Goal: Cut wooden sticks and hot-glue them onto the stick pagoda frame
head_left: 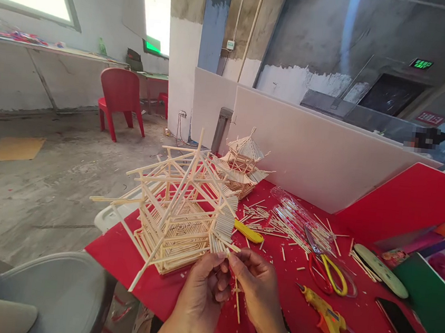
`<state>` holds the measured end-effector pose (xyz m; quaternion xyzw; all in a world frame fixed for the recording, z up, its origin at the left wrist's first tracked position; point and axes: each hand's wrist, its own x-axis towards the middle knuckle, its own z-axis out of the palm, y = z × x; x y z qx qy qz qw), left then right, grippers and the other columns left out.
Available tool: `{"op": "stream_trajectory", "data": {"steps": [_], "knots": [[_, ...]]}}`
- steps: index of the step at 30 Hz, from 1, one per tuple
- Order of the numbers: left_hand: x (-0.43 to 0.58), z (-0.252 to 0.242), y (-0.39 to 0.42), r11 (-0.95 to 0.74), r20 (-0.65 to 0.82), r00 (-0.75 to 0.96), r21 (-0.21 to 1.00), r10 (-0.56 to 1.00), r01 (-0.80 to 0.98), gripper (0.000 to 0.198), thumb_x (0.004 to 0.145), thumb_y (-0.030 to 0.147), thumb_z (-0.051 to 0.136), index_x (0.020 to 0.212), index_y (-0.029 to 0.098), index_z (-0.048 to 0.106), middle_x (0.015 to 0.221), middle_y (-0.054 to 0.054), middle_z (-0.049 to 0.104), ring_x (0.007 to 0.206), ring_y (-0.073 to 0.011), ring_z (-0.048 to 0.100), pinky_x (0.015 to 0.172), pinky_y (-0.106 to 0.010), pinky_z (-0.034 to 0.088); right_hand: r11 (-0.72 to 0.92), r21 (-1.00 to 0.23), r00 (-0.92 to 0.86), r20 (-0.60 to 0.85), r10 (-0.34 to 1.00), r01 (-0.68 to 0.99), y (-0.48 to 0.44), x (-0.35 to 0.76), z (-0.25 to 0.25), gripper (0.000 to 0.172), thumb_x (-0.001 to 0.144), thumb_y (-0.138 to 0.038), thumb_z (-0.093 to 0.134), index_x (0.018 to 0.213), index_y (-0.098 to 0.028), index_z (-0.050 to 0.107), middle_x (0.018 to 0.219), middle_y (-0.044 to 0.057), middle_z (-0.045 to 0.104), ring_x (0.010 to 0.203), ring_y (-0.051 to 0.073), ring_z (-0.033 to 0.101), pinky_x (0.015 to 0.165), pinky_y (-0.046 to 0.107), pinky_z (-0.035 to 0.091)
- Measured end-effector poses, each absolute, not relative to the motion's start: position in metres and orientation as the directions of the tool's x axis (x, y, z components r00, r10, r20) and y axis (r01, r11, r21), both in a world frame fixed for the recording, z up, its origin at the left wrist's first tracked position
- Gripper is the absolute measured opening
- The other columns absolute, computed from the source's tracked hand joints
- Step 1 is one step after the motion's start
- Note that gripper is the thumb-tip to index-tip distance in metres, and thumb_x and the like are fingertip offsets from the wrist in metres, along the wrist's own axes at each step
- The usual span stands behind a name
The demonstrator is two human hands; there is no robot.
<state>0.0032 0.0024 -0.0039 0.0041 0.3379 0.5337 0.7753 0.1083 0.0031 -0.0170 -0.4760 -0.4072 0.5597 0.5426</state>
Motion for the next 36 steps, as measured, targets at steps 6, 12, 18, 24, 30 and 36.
{"op": "stream_trajectory", "data": {"steps": [6, 12, 18, 24, 30, 36], "knots": [[0.003, -0.006, 0.003, 0.430, -0.522, 0.200, 0.366, 0.829, -0.825, 0.024, 0.058, 0.021, 0.079, 0.063, 0.015, 0.056, 0.056, 0.005, 0.053, 0.041, -0.0037, 0.037, 0.038, -0.017, 0.021, -0.068, -0.974, 0.020, -0.074, 0.997, -0.214, 0.004, 0.111, -0.016, 0.027, 0.076, -0.045, 0.075, 0.074, -0.019, 0.068, 0.064, 0.000, 0.067, 0.049, 0.013, 0.060, 0.047, 0.025, 0.050], [0.004, -0.004, 0.003, 0.419, -0.507, 0.194, 0.379, 0.840, -0.825, 0.025, 0.060, 0.022, 0.080, 0.064, 0.015, 0.057, 0.057, 0.005, 0.054, 0.040, -0.0036, 0.038, 0.038, -0.017, 0.021, -0.063, -0.982, -0.026, -0.059, 0.998, -0.179, 0.007, 0.115, -0.013, 0.026, 0.079, -0.044, 0.073, 0.073, -0.019, 0.068, 0.060, -0.001, 0.065, 0.051, 0.014, 0.060, 0.048, 0.024, 0.048], [0.003, 0.000, 0.006, 0.454, -0.521, 0.217, 0.383, 0.825, -0.804, 0.028, 0.057, 0.023, 0.082, 0.063, 0.015, 0.056, 0.055, 0.006, 0.051, 0.040, -0.0028, 0.036, 0.037, -0.016, 0.018, -0.060, -0.986, -0.063, -0.050, 0.997, -0.158, 0.008, 0.118, -0.004, 0.023, 0.080, -0.041, 0.072, 0.071, -0.020, 0.069, 0.064, -0.001, 0.065, 0.056, 0.013, 0.060, 0.054, 0.024, 0.048], [0.004, 0.001, 0.007, 0.462, -0.539, 0.202, 0.406, 0.817, -0.788, 0.027, 0.056, 0.022, 0.080, 0.063, 0.015, 0.054, 0.054, 0.007, 0.050, 0.038, -0.0025, 0.035, 0.037, -0.016, 0.018, -0.031, -0.996, -0.044, -0.027, 0.999, -0.079, 0.012, 0.121, -0.005, 0.024, 0.080, -0.042, 0.073, 0.073, -0.019, 0.071, 0.069, 0.000, 0.066, 0.062, 0.013, 0.059, 0.058, 0.023, 0.046], [0.004, 0.000, 0.007, 0.452, -0.538, 0.192, 0.407, 0.821, -0.794, 0.027, 0.056, 0.022, 0.079, 0.062, 0.016, 0.053, 0.053, 0.007, 0.051, 0.039, -0.0031, 0.036, 0.037, -0.017, 0.018, -0.028, -0.998, -0.046, -0.025, 0.999, -0.061, 0.010, 0.124, -0.007, 0.023, 0.080, -0.042, 0.072, 0.074, -0.019, 0.070, 0.070, 0.000, 0.066, 0.063, 0.013, 0.058, 0.058, 0.024, 0.046], [0.003, 0.000, 0.006, 0.458, -0.524, 0.220, 0.384, 0.823, -0.802, 0.027, 0.058, 0.025, 0.079, 0.064, 0.016, 0.055, 0.055, 0.006, 0.053, 0.039, -0.0036, 0.036, 0.037, -0.017, 0.020, -0.030, -0.999, -0.039, -0.028, 0.999, -0.046, 0.008, 0.124, -0.006, 0.023, 0.079, -0.042, 0.071, 0.073, -0.020, 0.070, 0.070, 0.002, 0.067, 0.065, 0.015, 0.060, 0.060, 0.025, 0.047]]}}
